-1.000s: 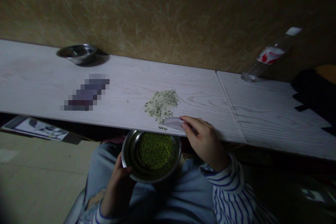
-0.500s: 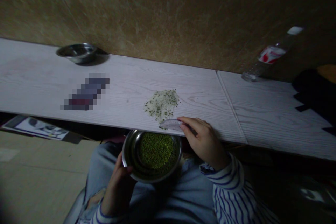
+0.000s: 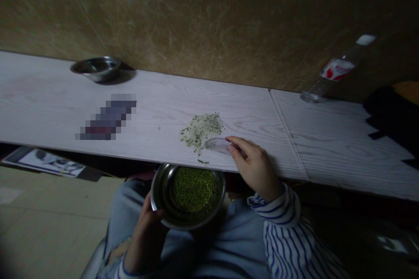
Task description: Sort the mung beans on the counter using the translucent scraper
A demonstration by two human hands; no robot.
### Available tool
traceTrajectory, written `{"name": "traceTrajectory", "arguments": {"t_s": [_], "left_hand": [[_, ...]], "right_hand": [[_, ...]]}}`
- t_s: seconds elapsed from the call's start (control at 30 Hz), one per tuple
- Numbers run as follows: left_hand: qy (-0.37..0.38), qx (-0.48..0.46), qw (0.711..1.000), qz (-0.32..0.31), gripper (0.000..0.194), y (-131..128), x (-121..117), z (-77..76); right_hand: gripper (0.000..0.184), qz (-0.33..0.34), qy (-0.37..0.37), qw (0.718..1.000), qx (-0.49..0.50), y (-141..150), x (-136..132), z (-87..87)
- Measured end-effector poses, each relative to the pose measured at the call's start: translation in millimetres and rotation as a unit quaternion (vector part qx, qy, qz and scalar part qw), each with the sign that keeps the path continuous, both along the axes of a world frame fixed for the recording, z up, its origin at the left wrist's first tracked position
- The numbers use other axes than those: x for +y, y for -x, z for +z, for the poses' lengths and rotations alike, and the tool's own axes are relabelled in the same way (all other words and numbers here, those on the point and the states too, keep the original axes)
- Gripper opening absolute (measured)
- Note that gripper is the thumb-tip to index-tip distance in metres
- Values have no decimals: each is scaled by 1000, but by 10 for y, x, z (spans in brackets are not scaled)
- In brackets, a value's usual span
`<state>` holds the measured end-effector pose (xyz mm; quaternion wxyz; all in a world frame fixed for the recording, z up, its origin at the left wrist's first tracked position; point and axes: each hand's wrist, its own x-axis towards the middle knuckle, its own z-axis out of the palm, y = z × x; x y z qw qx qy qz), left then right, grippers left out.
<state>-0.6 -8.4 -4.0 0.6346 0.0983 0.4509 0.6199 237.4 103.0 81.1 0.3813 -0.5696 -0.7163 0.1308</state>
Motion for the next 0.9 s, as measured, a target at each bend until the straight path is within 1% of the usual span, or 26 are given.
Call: {"name": "traceTrajectory", "arguments": {"t_s": [0.13, 0.27, 0.5, 0.7, 0.9], "left_hand": [[-1, 4, 1000, -2, 61, -2, 2, -2], [10, 3, 1000, -4, 61, -2, 0, -7], [21, 3, 1000, 1, 63, 3, 8, -20], [13, 1, 1000, -9, 65, -1, 6, -1], [8, 6, 1000, -6, 62, -4, 5, 10]], "right_hand": [[26, -24, -17, 1000, 6, -14, 18, 16], [28, -31, -9, 999, -10, -13, 22, -4], [26, 6, 19, 1000, -5, -1, -45, 2], [27, -7, 25, 1000, -2, -25, -79, 18], [26, 9, 30, 999, -7, -28, -92, -8]]}}
